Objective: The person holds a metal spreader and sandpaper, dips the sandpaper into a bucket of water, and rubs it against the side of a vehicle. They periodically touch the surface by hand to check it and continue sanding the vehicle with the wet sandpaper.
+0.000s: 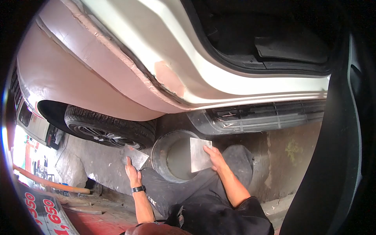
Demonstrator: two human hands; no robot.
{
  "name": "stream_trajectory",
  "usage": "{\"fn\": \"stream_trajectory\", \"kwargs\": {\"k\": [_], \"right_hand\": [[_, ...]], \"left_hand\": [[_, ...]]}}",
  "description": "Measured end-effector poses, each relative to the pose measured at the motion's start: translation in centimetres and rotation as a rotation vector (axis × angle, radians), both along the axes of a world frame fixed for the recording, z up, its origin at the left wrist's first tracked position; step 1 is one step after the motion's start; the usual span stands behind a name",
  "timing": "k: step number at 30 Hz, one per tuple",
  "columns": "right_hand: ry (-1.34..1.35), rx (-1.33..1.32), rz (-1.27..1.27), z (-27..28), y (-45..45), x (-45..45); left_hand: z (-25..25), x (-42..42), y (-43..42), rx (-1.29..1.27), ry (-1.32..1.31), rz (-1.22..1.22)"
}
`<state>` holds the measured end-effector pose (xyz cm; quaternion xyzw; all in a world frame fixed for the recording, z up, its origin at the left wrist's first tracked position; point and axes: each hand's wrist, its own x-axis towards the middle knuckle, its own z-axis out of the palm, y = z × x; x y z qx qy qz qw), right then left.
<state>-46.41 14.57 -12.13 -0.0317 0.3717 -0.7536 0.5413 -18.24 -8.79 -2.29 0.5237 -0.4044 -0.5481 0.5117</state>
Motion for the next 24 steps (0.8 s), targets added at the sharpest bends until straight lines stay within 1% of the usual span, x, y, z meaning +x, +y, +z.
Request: {"fn": "stream_trajectory", "kwargs": {"k": [2, 5, 8, 11, 17, 18, 24], "right_hand": [[-0.004, 0.004, 0.006, 0.0, 0.0, 0.0], [-0.007, 0.018, 0.01, 0.0, 0.0, -0.1], [-0.006, 0.012, 0.002, -0.4, -0.1, -0.2], [-0.005, 0.015, -0.008, -0.2, -0.1, -0.1], [-0.001, 0.011, -0.002, -0.4, 0.0, 0.0], [-0.002, 0.003, -0.001, -0.4, -0.1, 0.0], [0.012, 0.011, -0.019, 0.4, 0.0, 0.0]], "left_hand": [[0.1, -0.1, 0.1, -0.003, 0.002, 0.01], [0.5, -0.2, 0.3, 0.001, 0.065, -0.045], [-0.5, 0.2, -0.4, -0.006, 0.099, -0.018], [-0.8, 0.4, -0.7, -0.006, 0.161, -0.042], [-0.3, 0.5, -0.3, -0.005, 0.147, -0.062], [-0.3, 0.6, -0.6, 0.034, 0.057, -0.001], [-0.3, 0.5, -0.6, 0.038, 0.098, -0.036]]}}
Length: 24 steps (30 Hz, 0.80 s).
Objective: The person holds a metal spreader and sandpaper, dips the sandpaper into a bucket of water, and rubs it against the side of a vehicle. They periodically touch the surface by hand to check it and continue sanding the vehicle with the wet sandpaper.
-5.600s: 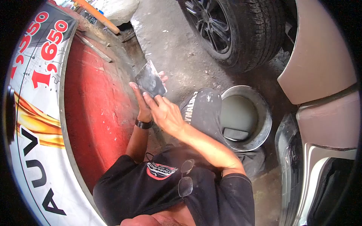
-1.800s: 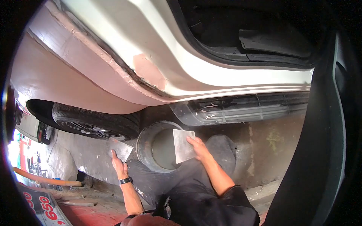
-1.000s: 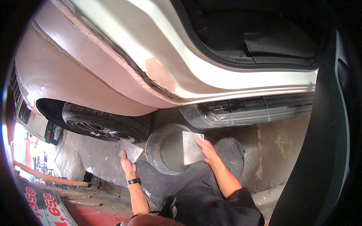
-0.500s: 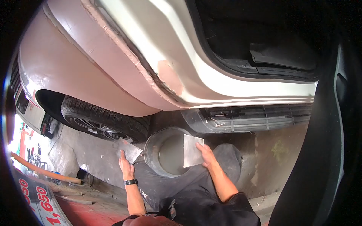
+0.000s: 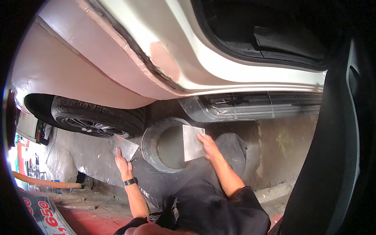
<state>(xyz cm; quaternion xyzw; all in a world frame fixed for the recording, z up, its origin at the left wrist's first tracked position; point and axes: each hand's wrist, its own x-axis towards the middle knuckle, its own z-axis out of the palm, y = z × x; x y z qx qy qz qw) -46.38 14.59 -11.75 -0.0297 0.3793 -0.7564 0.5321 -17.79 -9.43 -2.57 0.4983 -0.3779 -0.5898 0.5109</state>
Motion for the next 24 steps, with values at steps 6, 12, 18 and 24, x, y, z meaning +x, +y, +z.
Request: {"fn": "stream_trajectory", "kwargs": {"k": [6, 12, 18, 24], "right_hand": [[-0.025, -0.037, -0.007, -0.3, -0.2, 0.0], [-0.048, -0.052, 0.003, -0.2, -0.2, -0.1], [-0.066, -0.071, 0.032, -0.7, -0.2, -0.2], [-0.085, -0.088, 0.022, -0.3, -0.2, -0.2]], "left_hand": [[-0.2, 0.1, -0.3, -0.02, 0.013, -0.03], [0.3, -0.1, -0.1, -0.017, -0.071, -0.034], [0.0, -0.3, -0.2, -0.056, -0.035, -0.064], [-0.2, -0.2, -0.2, -0.041, -0.087, -0.037]]}}
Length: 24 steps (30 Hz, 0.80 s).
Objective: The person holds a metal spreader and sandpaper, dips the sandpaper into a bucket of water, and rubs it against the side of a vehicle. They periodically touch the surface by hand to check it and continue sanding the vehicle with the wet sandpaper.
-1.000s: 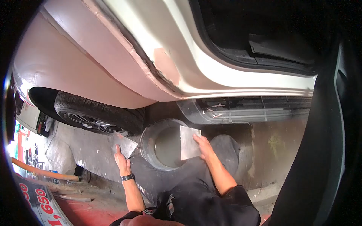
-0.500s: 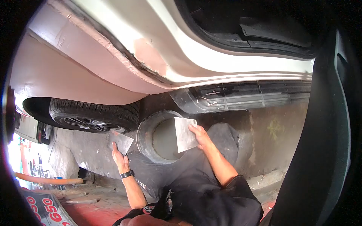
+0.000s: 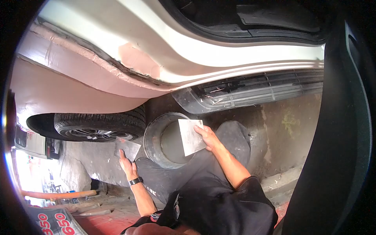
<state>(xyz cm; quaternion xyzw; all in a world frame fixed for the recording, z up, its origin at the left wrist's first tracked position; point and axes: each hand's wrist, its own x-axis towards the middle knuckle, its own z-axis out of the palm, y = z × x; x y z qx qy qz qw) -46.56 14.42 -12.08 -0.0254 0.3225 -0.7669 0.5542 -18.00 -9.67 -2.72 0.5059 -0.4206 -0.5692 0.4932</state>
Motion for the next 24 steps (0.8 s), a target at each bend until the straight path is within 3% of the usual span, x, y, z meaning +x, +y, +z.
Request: {"fn": "stream_trajectory", "kwargs": {"k": [14, 20, 23, 24], "right_hand": [[0.005, 0.012, 0.003, 0.3, 0.1, -0.1], [0.029, 0.026, -0.021, 0.0, 0.0, 0.1], [0.026, 0.022, -0.036, -0.1, -0.2, 0.1], [0.012, 0.027, -0.035, 0.0, -0.1, 0.1]], "left_hand": [[-1.2, 0.6, -0.9, 0.0, 0.005, -0.02], [1.3, -0.6, 0.7, 0.041, -0.085, 0.025], [1.2, 1.1, -0.5, -0.004, 0.135, 0.041], [2.2, 1.1, -0.8, -0.022, 0.219, 0.168]]}}
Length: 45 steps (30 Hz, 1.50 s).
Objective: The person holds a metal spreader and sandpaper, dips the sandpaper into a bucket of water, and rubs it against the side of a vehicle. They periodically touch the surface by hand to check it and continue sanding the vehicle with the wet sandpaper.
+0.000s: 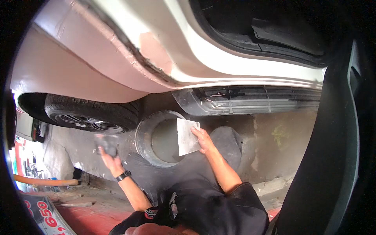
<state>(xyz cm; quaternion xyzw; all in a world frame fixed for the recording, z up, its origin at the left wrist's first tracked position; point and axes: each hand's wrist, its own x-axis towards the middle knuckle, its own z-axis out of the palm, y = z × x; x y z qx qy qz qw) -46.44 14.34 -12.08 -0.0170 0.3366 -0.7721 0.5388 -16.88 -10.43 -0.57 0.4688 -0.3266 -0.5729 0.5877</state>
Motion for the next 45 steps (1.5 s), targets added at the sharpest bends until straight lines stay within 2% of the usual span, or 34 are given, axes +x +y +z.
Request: {"fn": "stream_trajectory", "kwargs": {"k": [1, 5, 8, 11, 12, 15, 16, 19, 22, 24, 25, 27, 29, 32, 33, 35, 36, 39, 41, 43, 45], "right_hand": [[-0.015, 0.009, -0.002, 0.1, 0.2, 0.1], [-0.062, 0.048, -0.003, 1.1, 0.2, 0.0], [-0.022, 0.07, -0.003, -0.2, -0.2, -0.4], [-0.019, 0.112, -0.026, 0.2, -0.3, -0.1], [-0.018, 0.126, -0.038, 0.4, -0.5, -0.1], [-0.002, 0.136, -0.046, 0.1, -0.4, 0.0], [-0.023, 0.152, -0.069, 0.3, -0.5, 0.1], [0.014, 0.156, -0.098, 0.8, -0.9, 0.4], [0.049, 0.179, -0.11, 1.1, -0.9, 0.7], [0.116, 0.173, -0.123, 1.0, -0.9, 0.9], [0.123, 0.176, -0.118, 1.2, -0.9, 1.0], [0.141, 0.178, -0.1, 1.8, -1.0, 1.1], [0.084, 0.178, -0.102, 1.1, -0.9, 0.8], [-0.015, 0.195, -0.14, 1.6, -1.1, 0.9], [-0.052, 0.205, -0.16, 1.7, -1.0, 1.1], [0.043, 0.182, -0.166, 1.7, -0.5, 1.2], [0.086, 0.165, -0.172, 1.8, -0.5, 1.4], [0.445, 0.34, -0.405, 2.8, -0.9, 2.5], [0.864, 0.633, -0.44, 6.0, -0.6, 3.4], [1.211, 0.55, -0.586, 8.3, -0.8, 3.8], [1.607, 0.58, -0.628, 11.4, -0.5, 3.7]], "left_hand": [[1.6, -0.2, -0.2, -0.006, 0.079, 0.129], [7.3, 0.2, -2.5, -0.2, 0.51, 0.31], [8.4, 0.9, -3.6, -0.54, 0.766, 0.107], [8.2, 0.5, -0.7, -0.707, 0.796, 0.083], [8.4, -0.1, 0.7, -0.739, 0.719, 0.161], [6.2, 1.7, 2.1, -0.456, 0.749, 0.184], [9.2, -0.9, 4.4, -0.271, 0.574, 0.403], [5.6, 2.5, 5.2, -0.274, 0.298, 0.158], [3.3, 3.0, 6.2, -0.053, -0.436, -0.331], [3.3, 1.7, 5.9, -0.254, -0.804, -0.71], [5.9, -1.3, 5.5, -0.535, -0.91, -0.896], [8.0, -5.1, 4.5, -0.707, -0.781, -1.109], [7.2, -7.9, 3.1, -0.644, -0.629, -1.244], [1.5, -10.5, 2.0, -0.4, -0.469, -1.075], [0.9, -10.6, 2.0, -0.472, -0.547, -0.988], [0.1, -10.5, 1.9, -0.613, -0.704, -0.81], [-0.3, -10.1, 1.8, -0.635, -0.722, -0.811], [-1.1, -10.0, 1.7, -0.635, -0.742, -0.787], [-1.1, -10.1, 1.9, -0.634, -0.749, -0.787], [-1.2, -10.2, 1.8, -0.632, -0.773, -0.794], [-1.4, -10.3, 1.9, -0.621, -0.811, -0.813]]}}
